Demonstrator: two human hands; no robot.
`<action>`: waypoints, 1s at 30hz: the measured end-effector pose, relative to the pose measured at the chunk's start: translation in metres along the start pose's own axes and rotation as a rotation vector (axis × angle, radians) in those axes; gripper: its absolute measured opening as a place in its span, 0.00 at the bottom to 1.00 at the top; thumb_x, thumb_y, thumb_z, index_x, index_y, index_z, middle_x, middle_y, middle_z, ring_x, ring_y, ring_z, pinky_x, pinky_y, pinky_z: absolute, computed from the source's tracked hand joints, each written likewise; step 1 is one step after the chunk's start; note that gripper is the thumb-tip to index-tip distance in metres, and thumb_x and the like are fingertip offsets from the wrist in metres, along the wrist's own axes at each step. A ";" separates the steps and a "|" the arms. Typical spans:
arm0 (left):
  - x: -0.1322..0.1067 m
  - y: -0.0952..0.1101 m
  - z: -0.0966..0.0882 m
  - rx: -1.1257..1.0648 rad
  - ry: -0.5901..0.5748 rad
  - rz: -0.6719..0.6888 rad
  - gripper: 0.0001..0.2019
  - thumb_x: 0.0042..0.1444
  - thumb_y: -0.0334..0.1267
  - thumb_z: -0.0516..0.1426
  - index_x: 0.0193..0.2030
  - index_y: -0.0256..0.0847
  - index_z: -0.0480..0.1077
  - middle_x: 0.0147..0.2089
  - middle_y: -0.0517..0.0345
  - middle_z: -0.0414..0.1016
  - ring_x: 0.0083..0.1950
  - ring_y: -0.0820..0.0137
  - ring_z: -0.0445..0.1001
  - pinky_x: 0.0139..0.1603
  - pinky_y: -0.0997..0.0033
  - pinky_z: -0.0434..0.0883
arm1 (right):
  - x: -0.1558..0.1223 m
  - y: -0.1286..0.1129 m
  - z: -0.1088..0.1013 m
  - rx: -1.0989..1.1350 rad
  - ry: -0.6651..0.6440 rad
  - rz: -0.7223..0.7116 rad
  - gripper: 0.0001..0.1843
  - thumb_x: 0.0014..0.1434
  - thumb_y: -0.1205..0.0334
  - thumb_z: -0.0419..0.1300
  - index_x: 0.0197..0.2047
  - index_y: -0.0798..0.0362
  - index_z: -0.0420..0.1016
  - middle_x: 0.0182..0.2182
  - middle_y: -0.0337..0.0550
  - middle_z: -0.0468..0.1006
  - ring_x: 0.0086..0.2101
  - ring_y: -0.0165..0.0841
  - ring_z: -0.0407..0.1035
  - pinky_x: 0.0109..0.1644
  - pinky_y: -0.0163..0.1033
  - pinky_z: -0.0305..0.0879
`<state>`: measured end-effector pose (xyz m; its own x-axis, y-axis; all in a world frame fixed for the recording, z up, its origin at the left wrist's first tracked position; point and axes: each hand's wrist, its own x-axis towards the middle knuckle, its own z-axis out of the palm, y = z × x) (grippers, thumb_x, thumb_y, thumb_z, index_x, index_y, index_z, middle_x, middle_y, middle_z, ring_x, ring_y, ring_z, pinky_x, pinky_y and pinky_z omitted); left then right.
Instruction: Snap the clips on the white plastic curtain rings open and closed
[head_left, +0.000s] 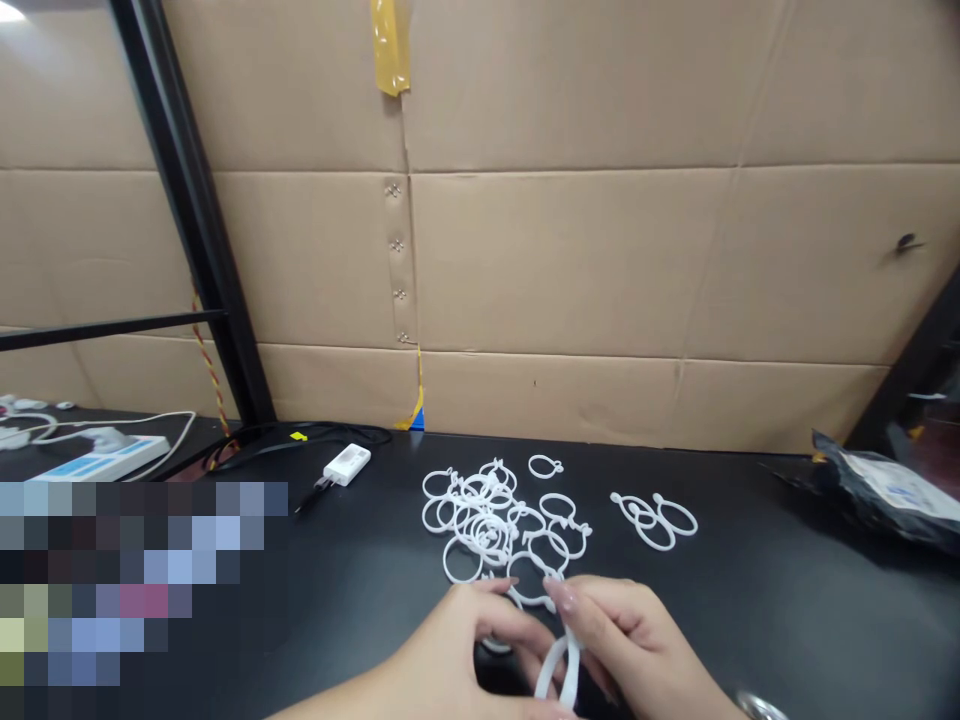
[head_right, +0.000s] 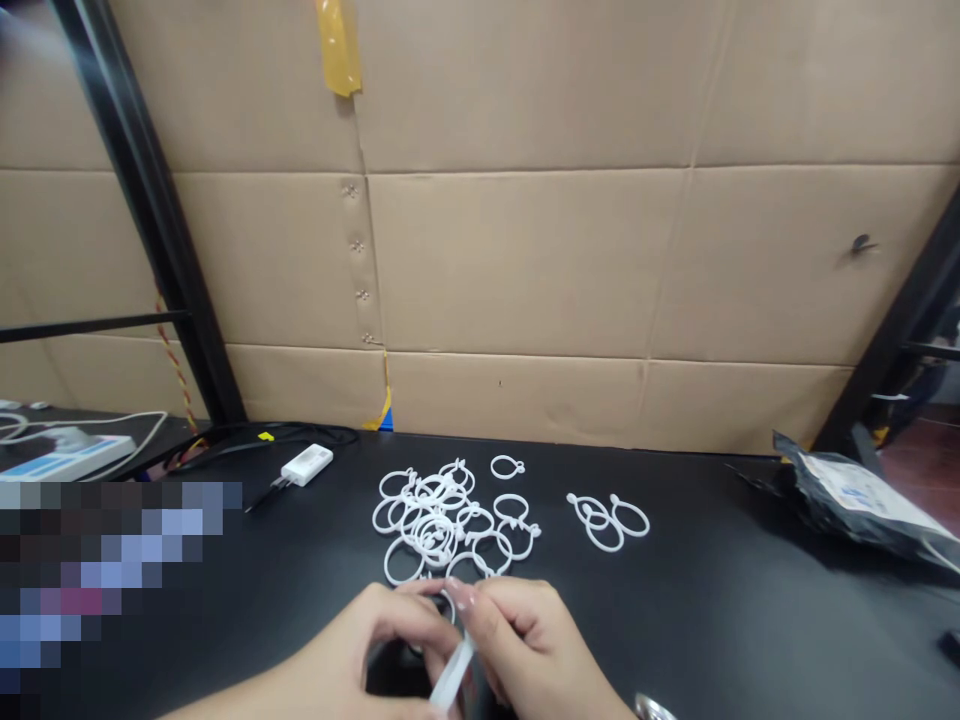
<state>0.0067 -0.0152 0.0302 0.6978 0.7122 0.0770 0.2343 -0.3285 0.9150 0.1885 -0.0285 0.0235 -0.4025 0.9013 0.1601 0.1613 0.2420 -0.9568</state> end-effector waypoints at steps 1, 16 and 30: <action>0.000 0.003 0.000 0.014 0.029 -0.009 0.14 0.48 0.48 0.63 0.36 0.40 0.79 0.32 0.61 0.81 0.43 0.67 0.76 0.66 0.59 0.46 | 0.001 0.001 0.000 0.020 0.043 0.022 0.29 0.62 0.42 0.49 0.17 0.54 0.61 0.14 0.32 0.57 0.18 0.24 0.50 0.23 0.32 0.49; 0.001 -0.021 0.000 0.844 0.513 0.363 0.20 0.54 0.39 0.60 0.53 0.41 0.64 0.48 0.50 0.77 0.48 0.61 0.75 0.60 0.39 0.57 | 0.007 0.007 -0.003 -0.232 0.122 0.023 0.17 0.55 0.48 0.61 0.27 0.53 0.68 0.19 0.31 0.62 0.22 0.27 0.55 0.27 0.32 0.53; 0.001 -0.033 0.003 0.880 0.469 0.226 0.28 0.60 0.42 0.53 0.66 0.41 0.50 0.68 0.45 0.52 0.67 0.57 0.54 0.60 0.52 0.63 | 0.032 0.008 -0.088 -0.997 0.401 0.148 0.17 0.61 0.51 0.51 0.25 0.51 0.65 0.19 0.37 0.70 0.21 0.31 0.64 0.25 0.34 0.54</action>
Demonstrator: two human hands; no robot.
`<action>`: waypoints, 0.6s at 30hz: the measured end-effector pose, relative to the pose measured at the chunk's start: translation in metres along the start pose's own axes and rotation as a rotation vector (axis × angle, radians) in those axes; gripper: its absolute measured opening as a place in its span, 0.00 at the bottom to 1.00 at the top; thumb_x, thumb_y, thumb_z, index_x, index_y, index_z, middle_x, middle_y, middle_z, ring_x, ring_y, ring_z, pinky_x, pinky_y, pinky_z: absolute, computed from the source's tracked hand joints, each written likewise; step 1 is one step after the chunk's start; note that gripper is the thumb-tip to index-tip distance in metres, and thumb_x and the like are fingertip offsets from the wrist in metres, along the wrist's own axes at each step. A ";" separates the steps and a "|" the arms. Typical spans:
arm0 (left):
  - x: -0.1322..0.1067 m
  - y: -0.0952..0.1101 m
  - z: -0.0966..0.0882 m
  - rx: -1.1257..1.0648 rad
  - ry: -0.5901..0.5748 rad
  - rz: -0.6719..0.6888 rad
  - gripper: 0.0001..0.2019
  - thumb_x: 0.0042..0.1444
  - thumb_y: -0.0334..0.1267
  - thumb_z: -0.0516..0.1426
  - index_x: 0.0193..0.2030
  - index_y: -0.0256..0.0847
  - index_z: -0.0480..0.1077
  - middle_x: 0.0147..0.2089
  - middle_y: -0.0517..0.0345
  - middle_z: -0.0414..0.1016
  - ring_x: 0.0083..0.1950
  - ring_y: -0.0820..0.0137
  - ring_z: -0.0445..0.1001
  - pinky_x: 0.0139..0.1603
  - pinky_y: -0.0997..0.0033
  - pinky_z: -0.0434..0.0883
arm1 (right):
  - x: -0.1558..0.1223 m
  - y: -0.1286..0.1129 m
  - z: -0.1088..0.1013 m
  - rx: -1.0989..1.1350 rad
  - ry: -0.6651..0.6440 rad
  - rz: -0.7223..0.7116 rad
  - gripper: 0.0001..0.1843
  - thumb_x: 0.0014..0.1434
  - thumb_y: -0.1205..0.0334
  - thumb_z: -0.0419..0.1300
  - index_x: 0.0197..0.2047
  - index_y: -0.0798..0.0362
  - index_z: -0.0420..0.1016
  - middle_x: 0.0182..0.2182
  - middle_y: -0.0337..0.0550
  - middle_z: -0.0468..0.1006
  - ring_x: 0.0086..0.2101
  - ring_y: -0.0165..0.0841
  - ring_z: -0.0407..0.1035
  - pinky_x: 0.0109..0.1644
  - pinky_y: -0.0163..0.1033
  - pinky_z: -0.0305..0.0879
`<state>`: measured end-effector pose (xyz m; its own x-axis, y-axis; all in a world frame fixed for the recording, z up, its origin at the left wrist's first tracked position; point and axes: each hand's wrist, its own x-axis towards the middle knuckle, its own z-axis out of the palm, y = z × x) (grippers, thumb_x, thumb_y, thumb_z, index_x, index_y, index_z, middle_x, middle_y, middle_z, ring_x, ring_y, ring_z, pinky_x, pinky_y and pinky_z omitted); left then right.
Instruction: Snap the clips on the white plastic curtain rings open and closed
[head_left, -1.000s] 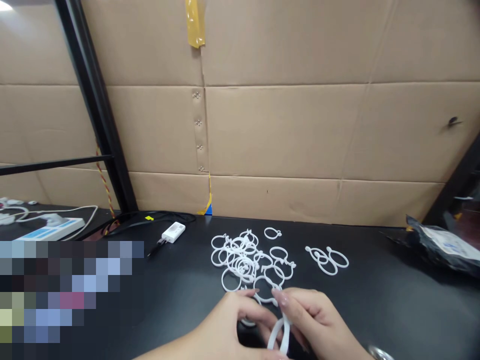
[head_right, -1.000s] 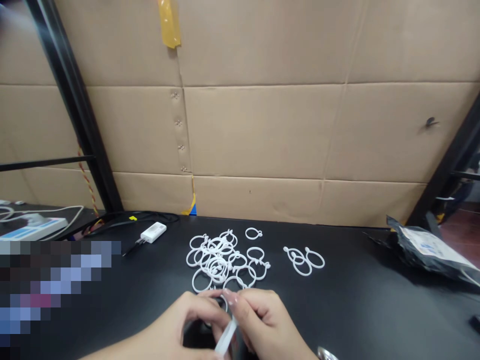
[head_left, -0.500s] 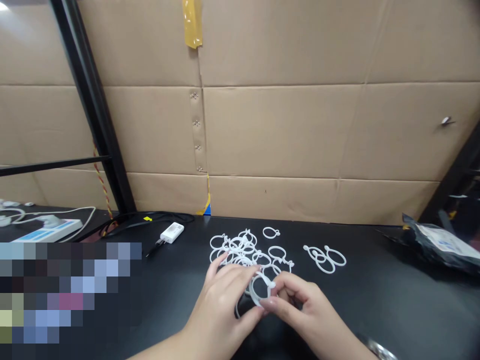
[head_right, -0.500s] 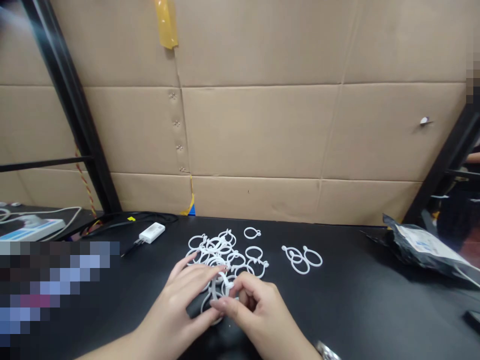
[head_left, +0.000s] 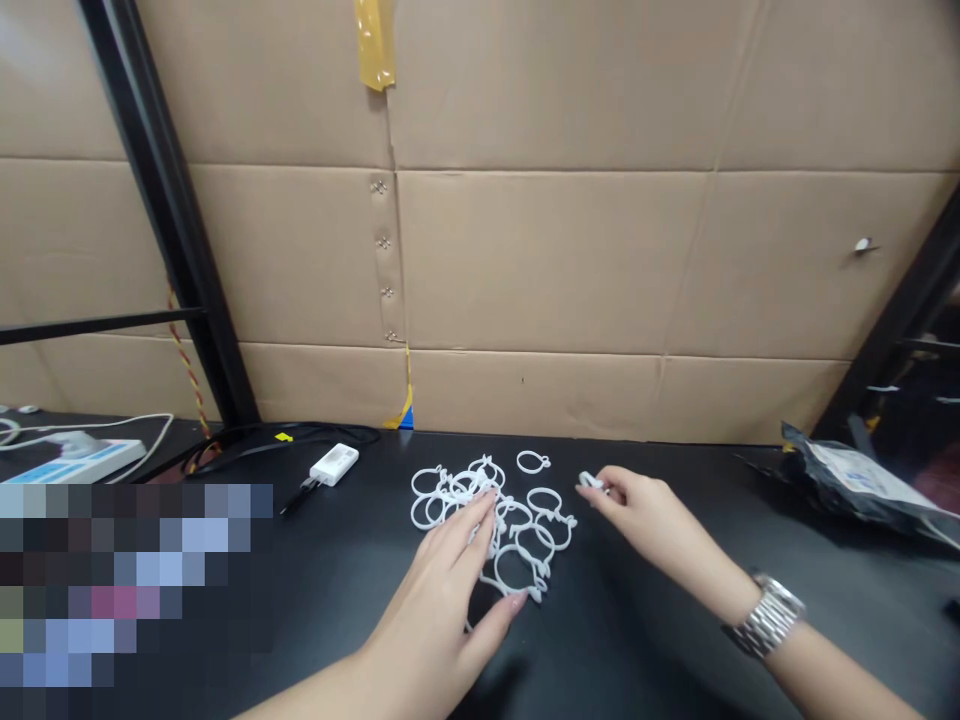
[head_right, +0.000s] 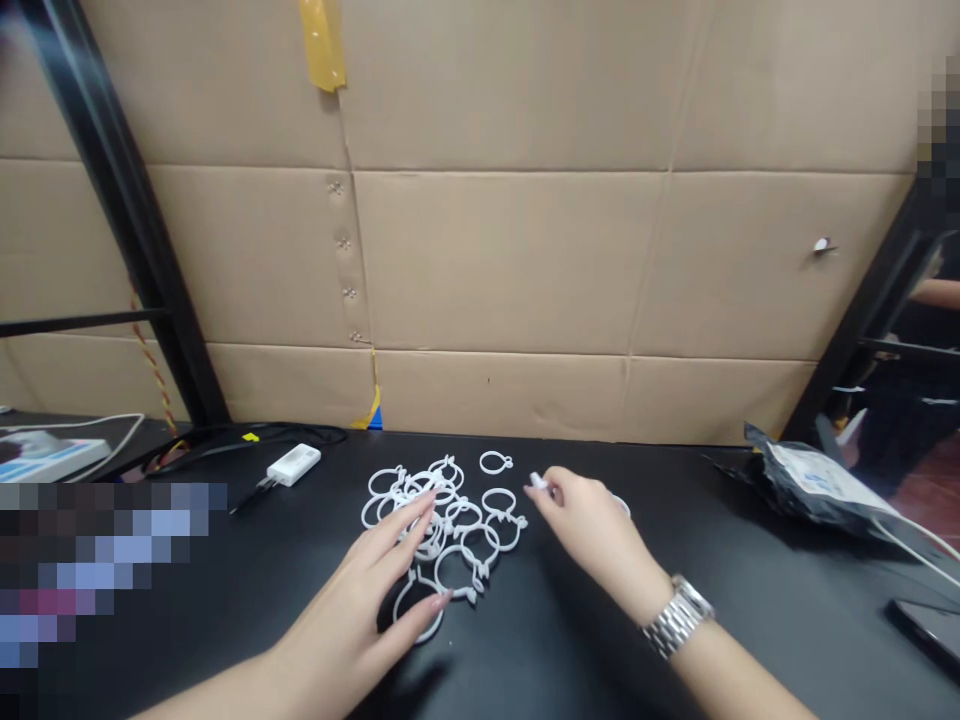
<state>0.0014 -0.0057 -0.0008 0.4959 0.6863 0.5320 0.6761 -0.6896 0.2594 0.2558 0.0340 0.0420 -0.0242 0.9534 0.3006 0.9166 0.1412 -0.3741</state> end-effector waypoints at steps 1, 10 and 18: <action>0.000 0.001 -0.001 -0.006 0.005 0.014 0.28 0.60 0.40 0.52 0.66 0.42 0.50 0.68 0.45 0.53 0.67 0.57 0.54 0.61 0.53 0.63 | 0.004 0.009 -0.003 -0.052 0.014 0.030 0.16 0.60 0.52 0.51 0.25 0.51 0.66 0.19 0.39 0.71 0.21 0.32 0.65 0.25 0.35 0.53; 0.000 0.000 0.000 -0.032 -0.009 0.063 0.26 0.60 0.37 0.52 0.65 0.39 0.53 0.67 0.46 0.56 0.66 0.60 0.56 0.61 0.54 0.64 | 0.006 0.040 -0.016 -0.325 0.024 0.108 0.12 0.58 0.56 0.55 0.28 0.53 0.71 0.23 0.50 0.75 0.25 0.44 0.71 0.26 0.39 0.53; 0.001 0.001 0.000 -0.038 -0.007 0.084 0.26 0.60 0.34 0.52 0.65 0.43 0.53 0.67 0.48 0.56 0.66 0.59 0.57 0.60 0.54 0.65 | 0.000 0.008 0.009 -0.026 -0.158 -0.133 0.06 0.58 0.58 0.58 0.37 0.50 0.71 0.26 0.37 0.70 0.27 0.32 0.66 0.30 0.35 0.61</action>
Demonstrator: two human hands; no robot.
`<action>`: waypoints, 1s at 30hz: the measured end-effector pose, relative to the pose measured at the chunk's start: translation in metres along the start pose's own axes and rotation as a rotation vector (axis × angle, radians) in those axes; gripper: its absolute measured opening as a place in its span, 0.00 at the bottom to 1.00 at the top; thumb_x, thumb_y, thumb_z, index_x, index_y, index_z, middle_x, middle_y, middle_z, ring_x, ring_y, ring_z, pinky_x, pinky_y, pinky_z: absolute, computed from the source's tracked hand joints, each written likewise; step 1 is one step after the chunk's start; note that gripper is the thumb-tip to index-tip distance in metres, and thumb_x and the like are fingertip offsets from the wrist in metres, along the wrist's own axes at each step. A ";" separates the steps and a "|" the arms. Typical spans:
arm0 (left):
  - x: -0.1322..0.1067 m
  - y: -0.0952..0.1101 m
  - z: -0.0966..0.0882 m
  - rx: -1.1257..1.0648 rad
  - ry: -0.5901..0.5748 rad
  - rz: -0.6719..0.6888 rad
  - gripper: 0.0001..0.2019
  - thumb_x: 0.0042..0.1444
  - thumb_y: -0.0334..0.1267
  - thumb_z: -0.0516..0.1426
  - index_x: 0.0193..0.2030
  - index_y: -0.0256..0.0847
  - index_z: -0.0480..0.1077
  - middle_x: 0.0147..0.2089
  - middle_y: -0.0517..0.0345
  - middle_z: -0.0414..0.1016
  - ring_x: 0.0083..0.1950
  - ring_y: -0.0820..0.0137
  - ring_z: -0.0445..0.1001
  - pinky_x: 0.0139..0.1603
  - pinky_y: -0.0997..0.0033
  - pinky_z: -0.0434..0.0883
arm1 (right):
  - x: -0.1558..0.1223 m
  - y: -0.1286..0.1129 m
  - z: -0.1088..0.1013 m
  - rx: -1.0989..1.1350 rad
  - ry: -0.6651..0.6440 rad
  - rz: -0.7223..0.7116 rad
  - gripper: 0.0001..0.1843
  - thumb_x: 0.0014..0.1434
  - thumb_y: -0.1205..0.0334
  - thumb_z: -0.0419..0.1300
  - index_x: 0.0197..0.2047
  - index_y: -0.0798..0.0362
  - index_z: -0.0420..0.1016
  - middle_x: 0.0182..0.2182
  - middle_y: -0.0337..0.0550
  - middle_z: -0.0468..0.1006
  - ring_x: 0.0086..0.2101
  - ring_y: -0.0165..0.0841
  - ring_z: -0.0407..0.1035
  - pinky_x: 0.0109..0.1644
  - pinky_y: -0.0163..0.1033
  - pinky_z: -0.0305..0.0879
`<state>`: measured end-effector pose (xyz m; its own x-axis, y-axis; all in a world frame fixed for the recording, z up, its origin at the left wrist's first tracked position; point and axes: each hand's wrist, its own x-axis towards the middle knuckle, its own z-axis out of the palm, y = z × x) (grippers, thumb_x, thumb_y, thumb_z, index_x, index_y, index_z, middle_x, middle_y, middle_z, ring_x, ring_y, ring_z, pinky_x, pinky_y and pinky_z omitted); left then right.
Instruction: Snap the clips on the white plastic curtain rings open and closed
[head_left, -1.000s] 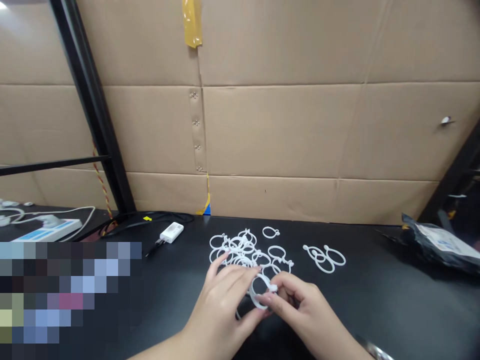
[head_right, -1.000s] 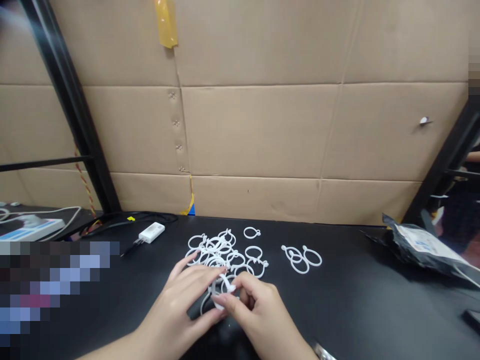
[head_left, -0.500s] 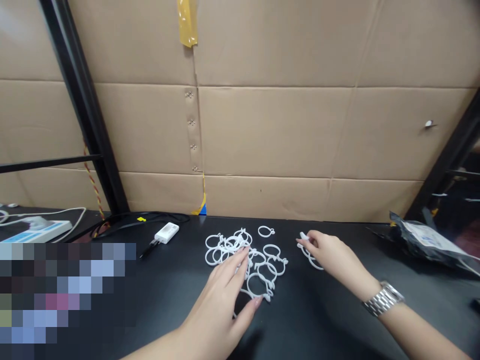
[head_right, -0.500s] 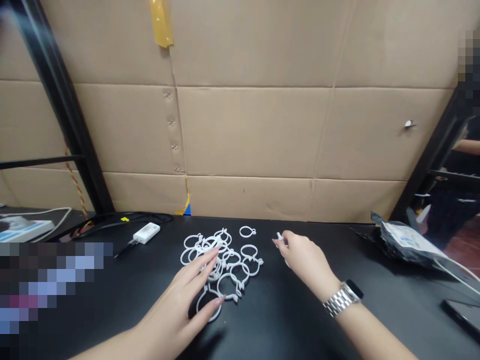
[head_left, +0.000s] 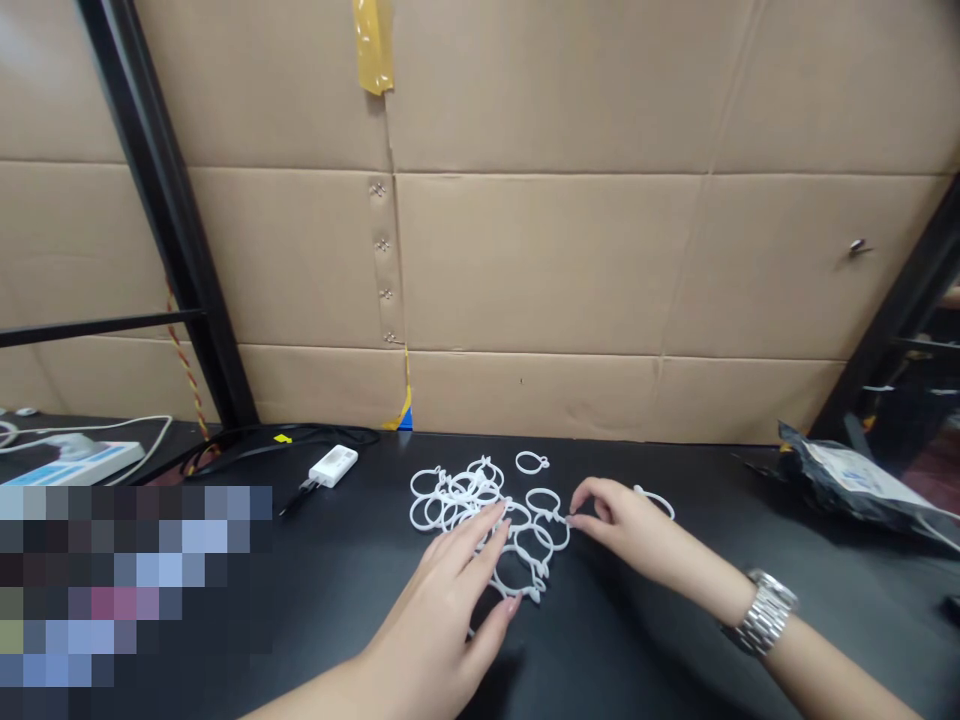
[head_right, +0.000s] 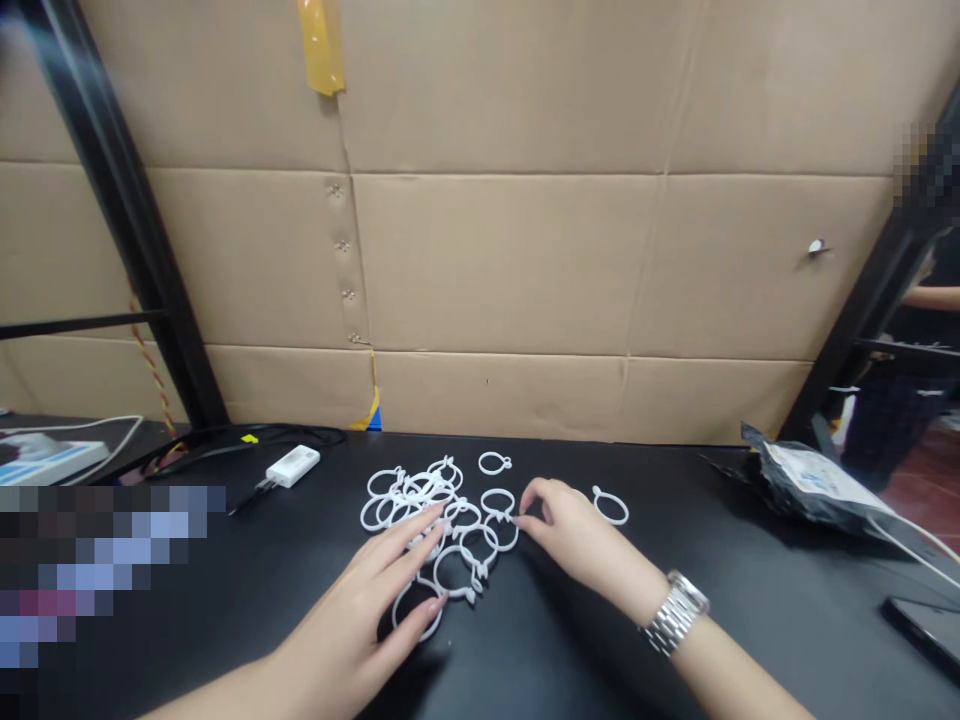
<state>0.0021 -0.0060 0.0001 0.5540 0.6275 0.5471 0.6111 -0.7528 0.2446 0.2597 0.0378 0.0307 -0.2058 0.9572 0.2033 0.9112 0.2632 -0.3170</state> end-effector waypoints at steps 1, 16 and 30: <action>0.000 0.000 0.000 0.003 0.000 0.000 0.26 0.60 0.34 0.52 0.64 0.44 0.54 0.67 0.49 0.55 0.66 0.59 0.57 0.59 0.53 0.65 | 0.000 -0.003 0.004 0.041 -0.031 -0.028 0.05 0.56 0.60 0.59 0.37 0.50 0.72 0.26 0.36 0.68 0.27 0.31 0.65 0.30 0.34 0.61; 0.001 0.001 0.000 0.016 -0.020 0.003 0.18 0.60 0.32 0.51 0.57 0.41 0.65 0.67 0.47 0.53 0.66 0.58 0.56 0.60 0.53 0.64 | -0.005 0.000 0.018 0.377 -0.162 -0.043 0.06 0.54 0.59 0.62 0.28 0.51 0.71 0.30 0.36 0.64 0.30 0.31 0.61 0.36 0.37 0.58; 0.000 -0.005 0.007 -0.062 -0.030 -0.099 0.37 0.54 0.31 0.59 0.66 0.47 0.46 0.66 0.50 0.56 0.65 0.59 0.58 0.61 0.51 0.64 | -0.016 -0.043 0.007 1.234 -0.414 0.032 0.18 0.58 0.47 0.57 0.26 0.53 0.62 0.17 0.29 0.56 0.19 0.24 0.47 0.25 0.32 0.50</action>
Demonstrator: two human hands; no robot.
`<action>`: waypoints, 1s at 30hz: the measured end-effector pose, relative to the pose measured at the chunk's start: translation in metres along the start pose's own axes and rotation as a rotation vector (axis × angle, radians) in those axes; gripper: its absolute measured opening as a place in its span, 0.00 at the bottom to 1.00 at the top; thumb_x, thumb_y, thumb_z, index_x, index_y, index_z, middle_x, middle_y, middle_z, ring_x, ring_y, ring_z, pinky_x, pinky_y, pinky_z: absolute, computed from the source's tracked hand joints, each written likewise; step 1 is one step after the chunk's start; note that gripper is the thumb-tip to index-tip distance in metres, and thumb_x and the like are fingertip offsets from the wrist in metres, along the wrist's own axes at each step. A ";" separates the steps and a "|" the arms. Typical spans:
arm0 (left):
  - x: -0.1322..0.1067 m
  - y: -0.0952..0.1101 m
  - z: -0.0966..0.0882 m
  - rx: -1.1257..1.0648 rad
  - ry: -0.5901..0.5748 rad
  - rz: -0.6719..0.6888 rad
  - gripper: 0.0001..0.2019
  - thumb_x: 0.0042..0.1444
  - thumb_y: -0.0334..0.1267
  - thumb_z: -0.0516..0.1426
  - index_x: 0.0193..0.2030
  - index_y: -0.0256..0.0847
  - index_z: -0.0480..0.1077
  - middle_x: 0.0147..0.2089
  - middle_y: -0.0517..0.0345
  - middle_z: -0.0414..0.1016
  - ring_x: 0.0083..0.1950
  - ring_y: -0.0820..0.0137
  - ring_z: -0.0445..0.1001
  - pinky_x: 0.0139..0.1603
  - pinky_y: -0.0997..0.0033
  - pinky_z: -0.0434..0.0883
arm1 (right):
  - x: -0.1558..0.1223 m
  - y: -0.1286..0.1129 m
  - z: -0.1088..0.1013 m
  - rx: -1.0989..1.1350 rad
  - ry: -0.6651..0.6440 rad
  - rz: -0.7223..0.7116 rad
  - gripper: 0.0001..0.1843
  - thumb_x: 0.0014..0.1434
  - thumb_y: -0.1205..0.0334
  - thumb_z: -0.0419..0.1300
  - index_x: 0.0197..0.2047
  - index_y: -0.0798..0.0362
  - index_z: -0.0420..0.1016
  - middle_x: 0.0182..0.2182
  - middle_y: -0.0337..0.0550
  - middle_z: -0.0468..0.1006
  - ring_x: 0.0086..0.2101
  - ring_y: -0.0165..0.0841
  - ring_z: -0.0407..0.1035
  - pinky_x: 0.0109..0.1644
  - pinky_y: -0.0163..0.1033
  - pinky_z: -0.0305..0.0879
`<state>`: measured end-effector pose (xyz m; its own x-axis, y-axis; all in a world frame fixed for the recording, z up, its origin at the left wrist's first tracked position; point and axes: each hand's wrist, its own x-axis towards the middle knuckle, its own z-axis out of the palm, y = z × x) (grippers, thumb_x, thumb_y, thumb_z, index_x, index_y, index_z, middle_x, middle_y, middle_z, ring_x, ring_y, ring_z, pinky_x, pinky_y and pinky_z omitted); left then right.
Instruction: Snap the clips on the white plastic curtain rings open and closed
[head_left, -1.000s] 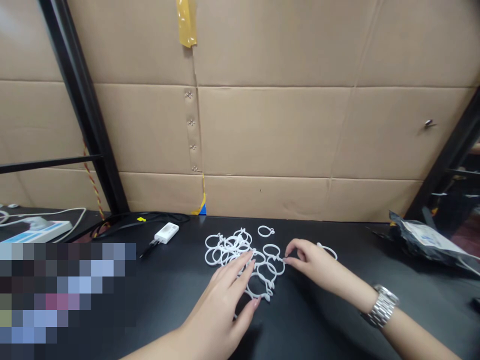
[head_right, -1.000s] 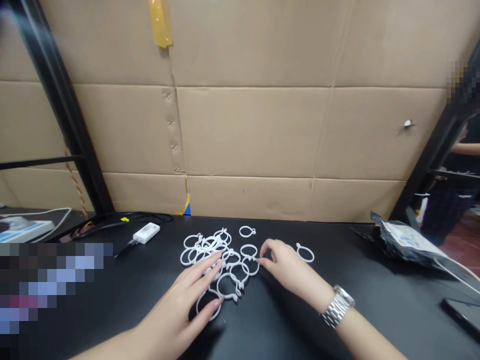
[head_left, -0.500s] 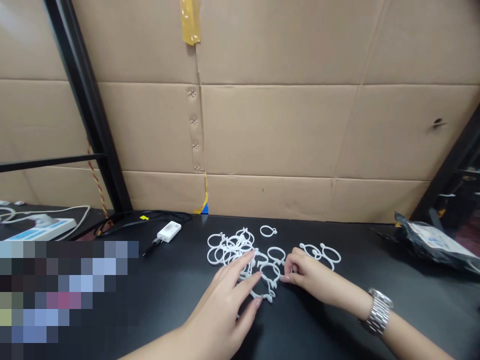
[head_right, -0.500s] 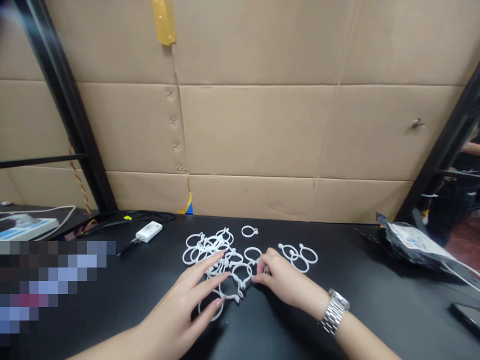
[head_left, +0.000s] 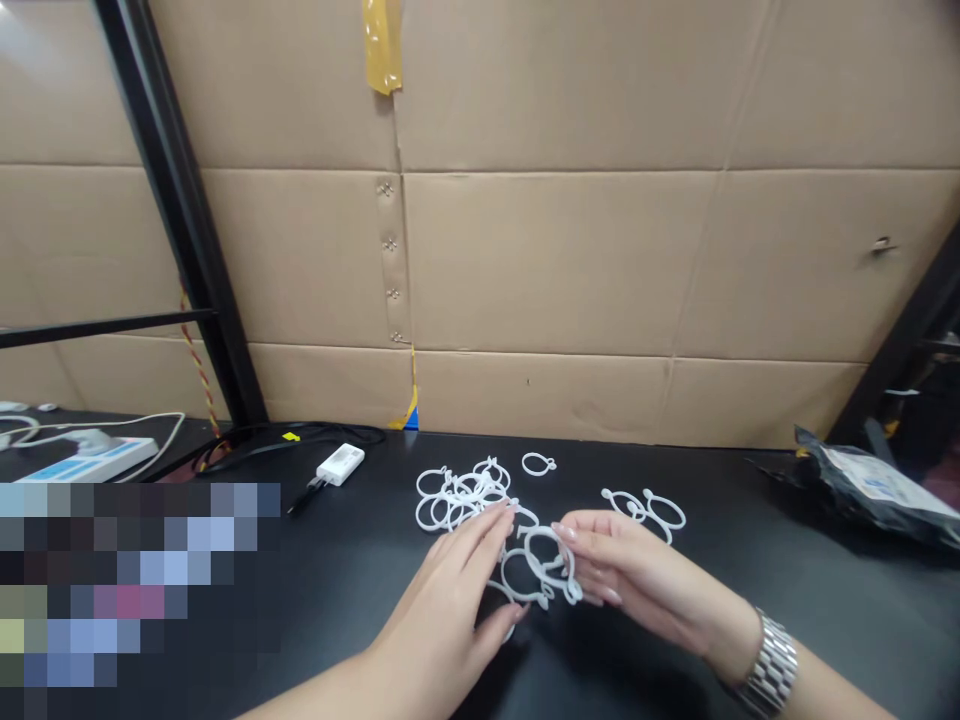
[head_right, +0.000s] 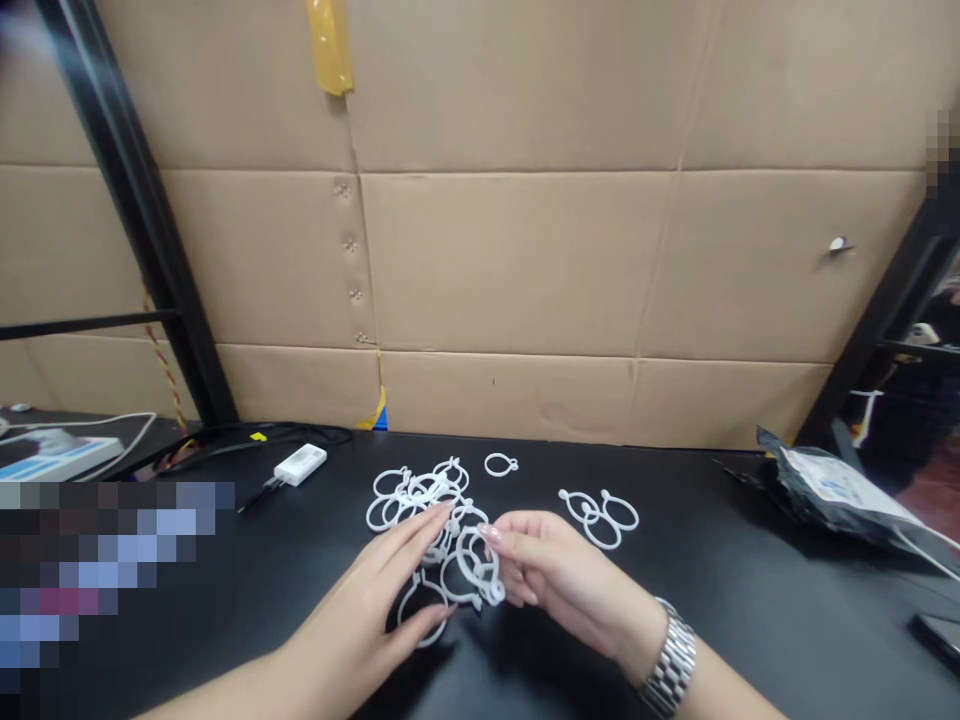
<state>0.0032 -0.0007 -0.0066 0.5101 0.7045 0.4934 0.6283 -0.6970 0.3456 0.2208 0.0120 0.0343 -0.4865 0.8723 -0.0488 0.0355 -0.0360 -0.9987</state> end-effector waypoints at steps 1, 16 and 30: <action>0.000 0.000 0.001 -0.015 -0.002 -0.003 0.40 0.51 0.32 0.61 0.67 0.48 0.44 0.66 0.50 0.57 0.64 0.58 0.59 0.60 0.50 0.64 | 0.000 0.002 0.005 0.038 -0.015 0.000 0.19 0.58 0.47 0.56 0.26 0.53 0.62 0.18 0.30 0.56 0.18 0.24 0.47 0.25 0.32 0.51; 0.004 0.004 -0.008 -0.089 0.157 0.388 0.28 0.60 0.37 0.56 0.64 0.35 0.52 0.57 0.44 0.70 0.57 0.64 0.69 0.55 0.63 0.67 | -0.007 0.009 0.031 0.421 -0.170 0.038 0.12 0.60 0.59 0.60 0.28 0.57 0.69 0.18 0.30 0.56 0.18 0.21 0.43 0.22 0.30 0.42; 0.003 -0.002 -0.003 -0.040 0.224 0.294 0.21 0.60 0.36 0.55 0.60 0.38 0.59 0.52 0.47 0.73 0.52 0.63 0.72 0.50 0.60 0.72 | -0.005 0.009 0.032 0.036 0.052 -0.019 0.13 0.60 0.53 0.58 0.30 0.55 0.68 0.17 0.31 0.63 0.17 0.22 0.51 0.21 0.31 0.46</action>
<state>0.0019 0.0028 -0.0035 0.5211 0.4295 0.7375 0.4479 -0.8732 0.1920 0.1953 -0.0080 0.0254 -0.4406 0.8972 -0.0300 -0.0050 -0.0358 -0.9993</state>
